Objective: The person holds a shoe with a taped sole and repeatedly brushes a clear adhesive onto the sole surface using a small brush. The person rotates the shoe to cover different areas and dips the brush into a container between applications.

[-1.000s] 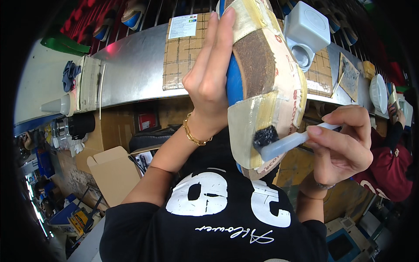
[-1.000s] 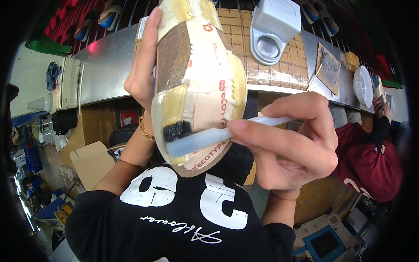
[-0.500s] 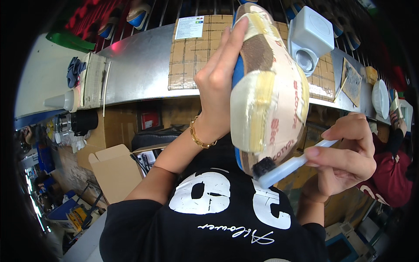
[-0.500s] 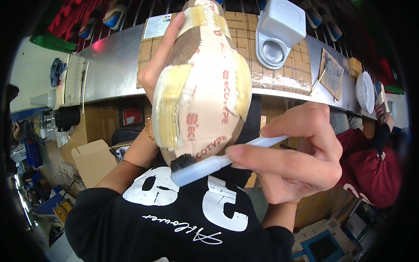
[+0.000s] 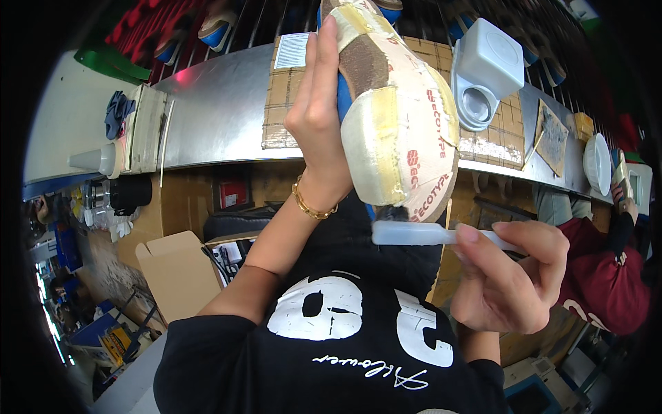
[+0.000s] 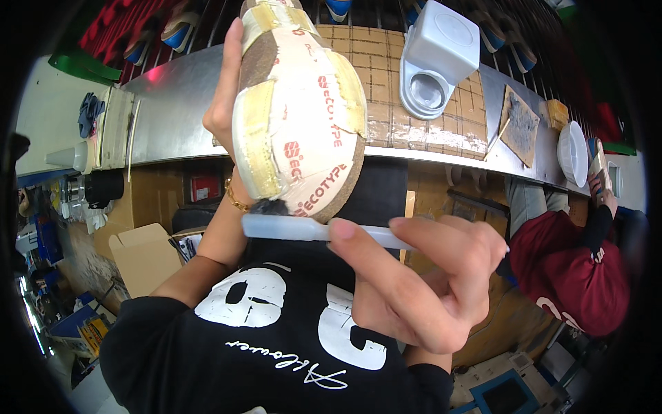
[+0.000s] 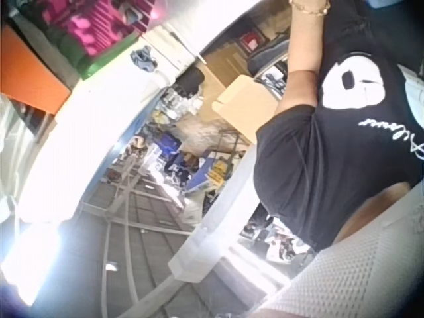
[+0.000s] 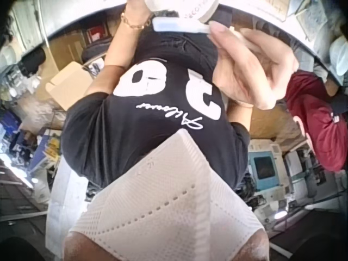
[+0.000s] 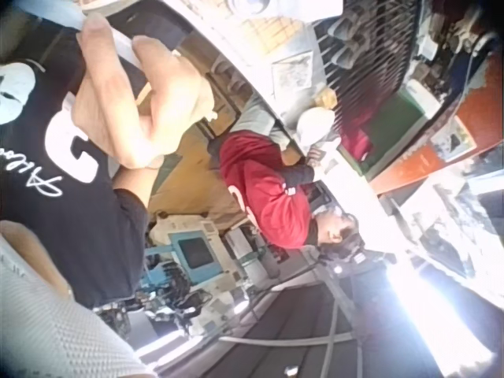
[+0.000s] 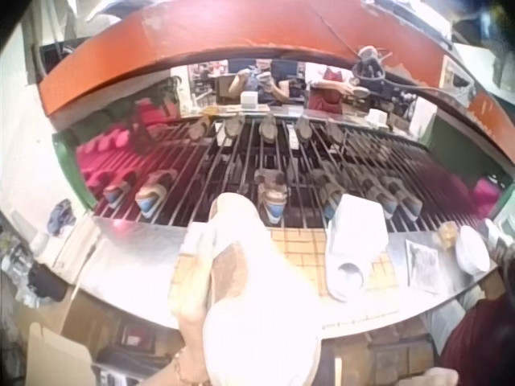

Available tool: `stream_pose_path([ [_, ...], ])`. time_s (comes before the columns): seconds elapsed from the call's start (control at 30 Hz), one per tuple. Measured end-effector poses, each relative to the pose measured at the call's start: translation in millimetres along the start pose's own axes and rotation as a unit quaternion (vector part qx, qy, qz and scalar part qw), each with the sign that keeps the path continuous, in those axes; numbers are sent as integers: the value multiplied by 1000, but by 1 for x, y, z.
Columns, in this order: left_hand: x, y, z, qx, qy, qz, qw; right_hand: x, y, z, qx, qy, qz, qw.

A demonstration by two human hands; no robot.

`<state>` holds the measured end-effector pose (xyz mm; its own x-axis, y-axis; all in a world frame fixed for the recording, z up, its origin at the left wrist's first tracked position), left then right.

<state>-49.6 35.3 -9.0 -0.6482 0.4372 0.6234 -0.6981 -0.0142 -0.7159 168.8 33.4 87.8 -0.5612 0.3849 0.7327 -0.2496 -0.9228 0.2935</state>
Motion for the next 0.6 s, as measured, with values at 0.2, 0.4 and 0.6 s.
stream_pose_path([
  [0.2,0,2,2,-34,20,15,999,0,-17,-12,105,-82,-98,986],
  [0.4,4,8,3,-86,58,56,993,6,-18,-10,175,-53,-3,983],
  [0.6,-4,27,-4,-171,131,117,969,7,-27,-14,219,-9,-1,976],
])
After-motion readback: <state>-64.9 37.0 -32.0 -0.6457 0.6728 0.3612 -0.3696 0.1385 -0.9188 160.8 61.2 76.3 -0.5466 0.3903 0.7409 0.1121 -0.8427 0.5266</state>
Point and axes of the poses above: each hand's wrist, its own x-axis towards the middle knuckle, its own z-axis out of the back of the hand, y = z × x, the point moved 4 cm from there along x, towards the middle knuckle, and after that the axes turned 12 degrees about z, right-handed, at the moved point
